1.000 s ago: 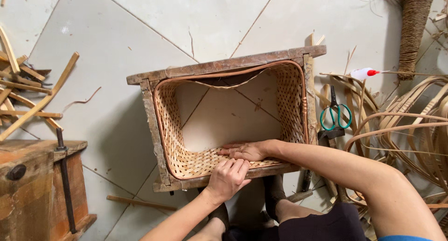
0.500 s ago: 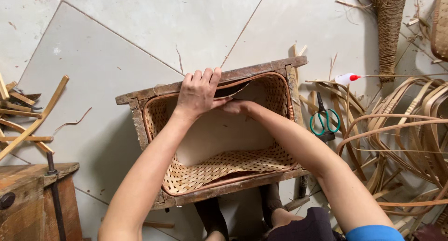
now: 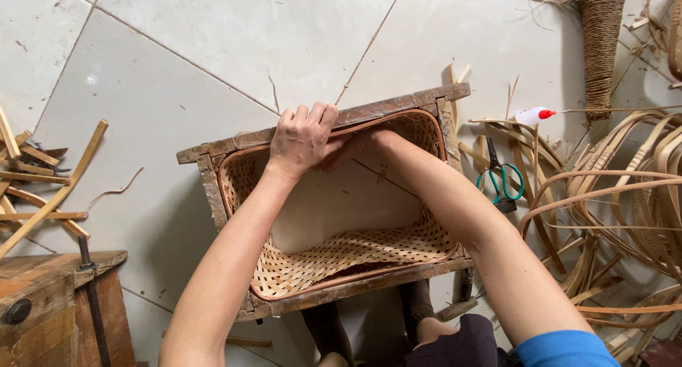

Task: The person fits a flexible rattan frame into a wooden mold, then inserts a pre-woven rattan basket body into the mold. They use a hammer to tap the frame and basket edges into place, then add a second rattan rim around the top and secure it with the hammer.

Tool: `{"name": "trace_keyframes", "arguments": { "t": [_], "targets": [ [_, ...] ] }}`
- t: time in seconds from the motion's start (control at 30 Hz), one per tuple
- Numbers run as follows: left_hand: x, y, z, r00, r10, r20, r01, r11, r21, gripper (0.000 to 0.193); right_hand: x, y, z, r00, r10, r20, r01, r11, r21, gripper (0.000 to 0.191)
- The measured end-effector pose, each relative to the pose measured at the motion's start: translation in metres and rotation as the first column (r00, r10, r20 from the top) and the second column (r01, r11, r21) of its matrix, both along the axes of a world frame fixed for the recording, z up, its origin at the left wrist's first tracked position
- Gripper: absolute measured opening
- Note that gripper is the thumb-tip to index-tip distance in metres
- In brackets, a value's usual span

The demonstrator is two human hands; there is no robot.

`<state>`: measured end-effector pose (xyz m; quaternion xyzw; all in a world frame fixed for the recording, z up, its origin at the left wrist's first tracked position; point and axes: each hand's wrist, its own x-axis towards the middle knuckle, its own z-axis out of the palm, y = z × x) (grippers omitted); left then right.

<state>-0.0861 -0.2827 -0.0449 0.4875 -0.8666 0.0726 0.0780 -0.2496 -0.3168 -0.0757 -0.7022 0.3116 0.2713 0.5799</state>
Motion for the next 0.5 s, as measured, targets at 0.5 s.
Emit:
{"name": "trace_keyframes", "arguments": {
  "t": [0.5],
  "targets": [
    [0.001,-0.002,-0.001,0.999,-0.023,0.025,0.027,0.983,-0.181,0.007,-0.008,-0.01,0.011,0.996,-0.047,-0.07,0.048,0.999,0.009,0.022]
  ]
}}
